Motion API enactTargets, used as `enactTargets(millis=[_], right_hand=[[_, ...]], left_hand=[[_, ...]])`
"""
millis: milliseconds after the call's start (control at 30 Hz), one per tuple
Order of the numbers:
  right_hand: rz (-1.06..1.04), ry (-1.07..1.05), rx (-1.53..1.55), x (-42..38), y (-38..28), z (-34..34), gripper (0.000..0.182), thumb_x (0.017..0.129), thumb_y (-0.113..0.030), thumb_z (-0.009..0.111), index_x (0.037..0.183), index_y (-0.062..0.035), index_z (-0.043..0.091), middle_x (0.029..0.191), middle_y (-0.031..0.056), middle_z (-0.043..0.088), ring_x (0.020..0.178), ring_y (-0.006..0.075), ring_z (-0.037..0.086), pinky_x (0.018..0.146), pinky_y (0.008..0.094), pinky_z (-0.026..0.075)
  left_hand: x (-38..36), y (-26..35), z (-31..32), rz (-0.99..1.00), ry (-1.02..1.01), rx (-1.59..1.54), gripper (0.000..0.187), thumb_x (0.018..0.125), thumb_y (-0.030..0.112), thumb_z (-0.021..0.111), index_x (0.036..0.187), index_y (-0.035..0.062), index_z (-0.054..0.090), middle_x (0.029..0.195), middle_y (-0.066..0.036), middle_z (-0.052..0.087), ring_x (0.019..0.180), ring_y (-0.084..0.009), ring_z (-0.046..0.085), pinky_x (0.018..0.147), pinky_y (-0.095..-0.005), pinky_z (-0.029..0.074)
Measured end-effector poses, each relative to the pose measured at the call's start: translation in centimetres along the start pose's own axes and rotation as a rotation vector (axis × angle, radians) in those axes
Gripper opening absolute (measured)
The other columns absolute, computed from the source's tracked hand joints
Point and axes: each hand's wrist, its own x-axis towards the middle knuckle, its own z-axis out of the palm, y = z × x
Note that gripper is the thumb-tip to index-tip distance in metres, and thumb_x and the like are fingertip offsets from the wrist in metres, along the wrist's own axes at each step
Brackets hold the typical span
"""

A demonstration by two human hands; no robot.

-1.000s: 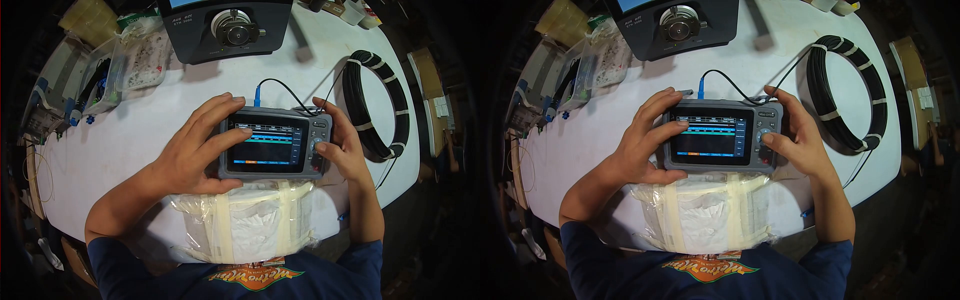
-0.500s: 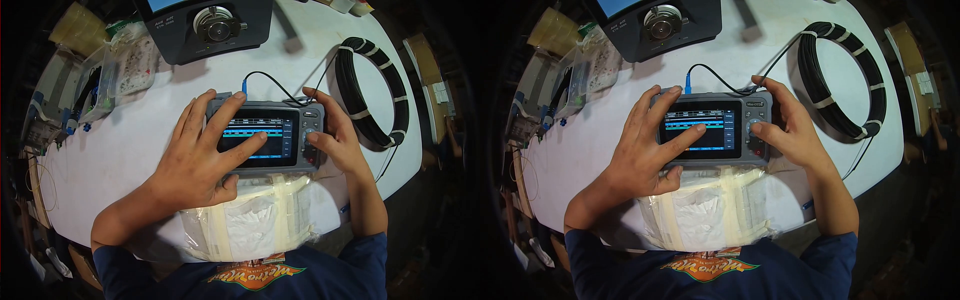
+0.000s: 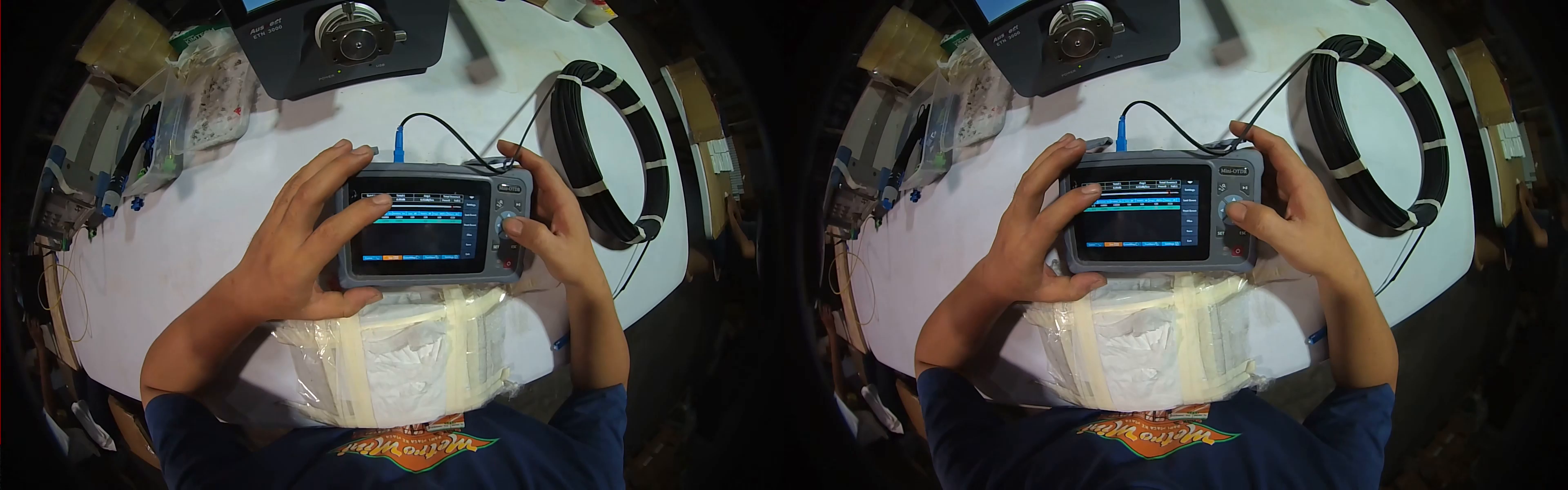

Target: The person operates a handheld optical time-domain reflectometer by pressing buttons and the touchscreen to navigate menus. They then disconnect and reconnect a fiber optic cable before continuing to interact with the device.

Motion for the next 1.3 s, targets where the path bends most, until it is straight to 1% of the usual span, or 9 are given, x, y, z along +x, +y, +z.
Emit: enactTargets(millis=[167,233,367,500,667,900,1000,1067,1300], right_hand=[[-0.006,-0.009,-0.01,0.1,0.0,0.0,0.085,0.082,-0.022,0.078,0.152,0.0055,0.04,0.126,0.0123,0.061,0.12,0.0198,0.06,0.108,0.0323,0.043],[-0.018,0.002,0.012,0.0,0.1,0.1,0.085,0.083,-0.024,0.079,0.153,0.0053,0.04,0.126,0.0122,0.062,0.121,0.0198,0.06,0.107,0.0323,0.043],[-0.013,0.004,0.008,0.0,0.0,0.1,0.085,0.082,-0.024,0.078,0.153,0.005,0.04,0.127,0.0128,0.062,0.121,0.0201,0.06,0.108,0.0326,0.042],[-0.001,0.006,0.007,-0.1,0.0,0.1,0.084,0.082,-0.023,0.078,0.153,0.0047,0.04,0.127,0.0132,0.062,0.12,0.0202,0.06,0.108,0.0325,0.043],[0.021,-0.009,-0.006,-0.1,-0.2,0.0,0.082,0.082,-0.021,0.076,0.152,0.0047,0.041,0.127,0.0129,0.062,0.119,0.0199,0.061,0.107,0.0327,0.044],[-0.008,-0.007,0.005,0.0,0.1,0.0,0.08,0.083,-0.02,0.076,0.151,0.0041,0.042,0.128,0.0132,0.062,0.121,0.0205,0.06,0.109,0.0332,0.042],[-0.015,-0.006,-0.001,-0.1,0.1,0.0,0.08,0.083,-0.02,0.076,0.151,0.0039,0.042,0.129,0.0132,0.062,0.122,0.0204,0.06,0.109,0.0333,0.042],[-0.008,-0.004,-0.019,-0.1,0.1,-0.1,0.081,0.083,-0.021,0.076,0.152,0.0039,0.042,0.129,0.013,0.061,0.122,0.0203,0.06,0.109,0.0336,0.042],[0.008,-0.005,0.035,0.0,0.0,0.1,0.08,0.083,-0.02,0.076,0.152,0.0039,0.042,0.129,0.0127,0.062,0.122,0.0201,0.06,0.109,0.033,0.043]], left_hand=[[-0.4,-0.3,0.1,0.029,0.034,-0.042,0.07,0.08,0.04,0.082,0.14,0.0162,0.058,0.154,-0.031,0.039,0.142,-0.0545,0.04,0.116,-0.0625,0.036],[0.2,0.9,0.0,0.028,0.003,0.095,0.062,0.08,0.039,0.08,0.136,0.0178,0.064,0.153,-0.029,0.041,0.142,-0.0544,0.041,0.115,-0.0656,0.034],[0.9,1.8,0.0,-0.017,-0.041,0.177,0.054,0.087,0.046,0.065,0.134,0.0192,0.066,0.154,-0.027,0.041,0.138,-0.0512,0.044,0.114,-0.0667,0.031],[1.3,2.5,-0.3,-0.035,-0.095,0.219,0.054,0.086,0.045,0.064,0.135,0.0223,0.066,0.155,-0.026,0.04,0.137,-0.0499,0.044,0.113,-0.0674,0.031],[1.9,3.4,-0.6,-0.073,-0.178,0.304,0.061,0.077,0.041,0.067,0.136,0.0261,0.066,0.155,-0.026,0.039,0.138,-0.0498,0.043,0.113,-0.0688,0.03],[1.8,3.0,-0.6,-0.085,-0.179,0.262,0.066,0.078,0.041,0.069,0.141,0.0217,0.061,0.155,-0.025,0.04,0.14,-0.05,0.041,0.115,-0.0694,0.027],[1.7,2.5,-0.2,-0.085,-0.142,0.227,0.067,0.084,0.049,0.07,0.143,0.0204,0.06,0.155,-0.025,0.041,0.143,-0.0496,0.039,0.116,-0.0703,0.023],[1.7,2.3,0.1,-0.045,-0.147,0.268,0.066,0.09,0.061,0.065,0.143,0.0237,0.06,0.157,-0.023,0.04,0.146,-0.0486,0.036,0.118,-0.0714,0.017],[2.0,3.2,0.8,0.004,-0.183,0.386,0.067,0.092,0.07,0.057,0.144,0.0288,0.059,0.161,-0.021,0.038,0.149,-0.0478,0.031,0.119,-0.073,0.008]])
